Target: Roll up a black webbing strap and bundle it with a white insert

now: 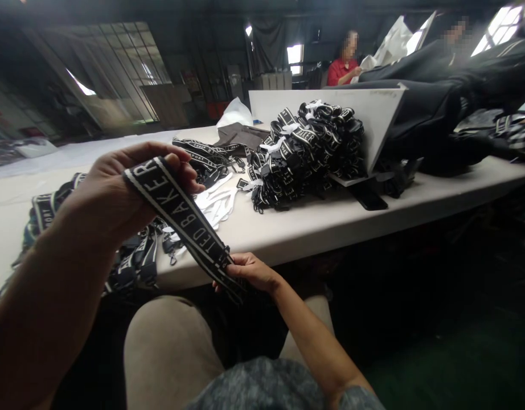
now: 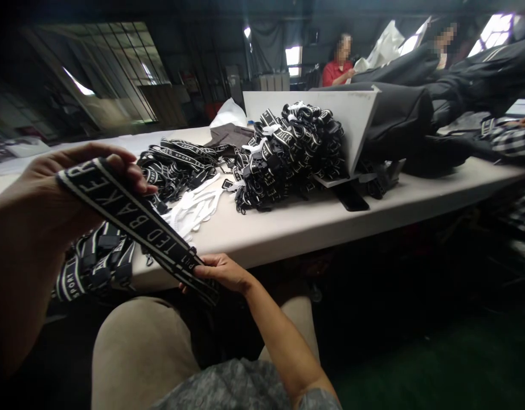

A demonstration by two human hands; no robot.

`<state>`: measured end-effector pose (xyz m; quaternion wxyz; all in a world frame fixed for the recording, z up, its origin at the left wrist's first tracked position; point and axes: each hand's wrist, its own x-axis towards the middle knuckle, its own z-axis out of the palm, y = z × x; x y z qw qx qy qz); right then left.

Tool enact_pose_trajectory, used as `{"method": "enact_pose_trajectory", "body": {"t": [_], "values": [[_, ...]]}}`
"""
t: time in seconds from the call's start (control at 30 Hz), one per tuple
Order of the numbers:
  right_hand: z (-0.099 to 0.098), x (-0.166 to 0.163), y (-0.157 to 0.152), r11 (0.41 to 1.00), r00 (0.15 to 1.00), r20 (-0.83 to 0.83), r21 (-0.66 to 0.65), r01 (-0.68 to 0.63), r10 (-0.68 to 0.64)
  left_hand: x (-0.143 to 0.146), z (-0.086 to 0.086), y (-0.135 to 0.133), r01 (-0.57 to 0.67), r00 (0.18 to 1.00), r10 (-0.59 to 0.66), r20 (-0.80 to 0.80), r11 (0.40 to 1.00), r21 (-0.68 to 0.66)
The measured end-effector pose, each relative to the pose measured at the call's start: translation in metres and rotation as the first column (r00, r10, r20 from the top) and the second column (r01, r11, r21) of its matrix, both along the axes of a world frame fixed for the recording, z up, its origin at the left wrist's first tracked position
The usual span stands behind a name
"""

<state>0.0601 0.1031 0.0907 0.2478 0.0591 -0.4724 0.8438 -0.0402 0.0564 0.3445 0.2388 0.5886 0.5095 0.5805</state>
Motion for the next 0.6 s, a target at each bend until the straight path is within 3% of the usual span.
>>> {"method": "enact_pose_trajectory", "body": {"t": [0.07, 0.13, 0.23, 0.3, 0.47, 0.6], "values": [[-0.006, -0.004, -0.007, 0.997, 1.000, 0.012, -0.081, 0.013, -0.012, -0.004, -0.002, 0.003, -0.025, 1.000, 0.025, 0.001, 1.000, 0.008], [-0.010, -0.007, -0.015, 0.985, 0.993, 0.055, -0.134, 0.107, -0.100, -0.011, -0.007, 0.007, -0.086, 0.995, 0.085, 0.058, 0.996, 0.011], [-0.011, -0.008, -0.028, 0.928, 0.951, 0.136, -0.219, 0.302, -0.278, -0.026, -0.021, 0.012, -0.207, 0.956, 0.210, 0.205, 0.978, -0.036], [-0.010, -0.005, -0.035, 0.894, 0.931, 0.194, -0.272, 0.355, -0.311, -0.040, -0.033, 0.014, -0.267, 0.906, 0.288, 0.311, 0.957, -0.109], [-0.011, 0.015, -0.042, 0.964, 0.962, 0.272, -0.255, 0.073, -0.001, -0.074, -0.059, 0.009, -0.262, 0.786, 0.389, 0.481, 0.914, -0.310], [-0.010, 0.032, -0.037, 0.964, 0.970, 0.240, -0.265, 0.027, 0.038, -0.090, -0.073, -0.002, -0.380, 0.833, 0.437, 0.340, 0.898, -0.222]]}}
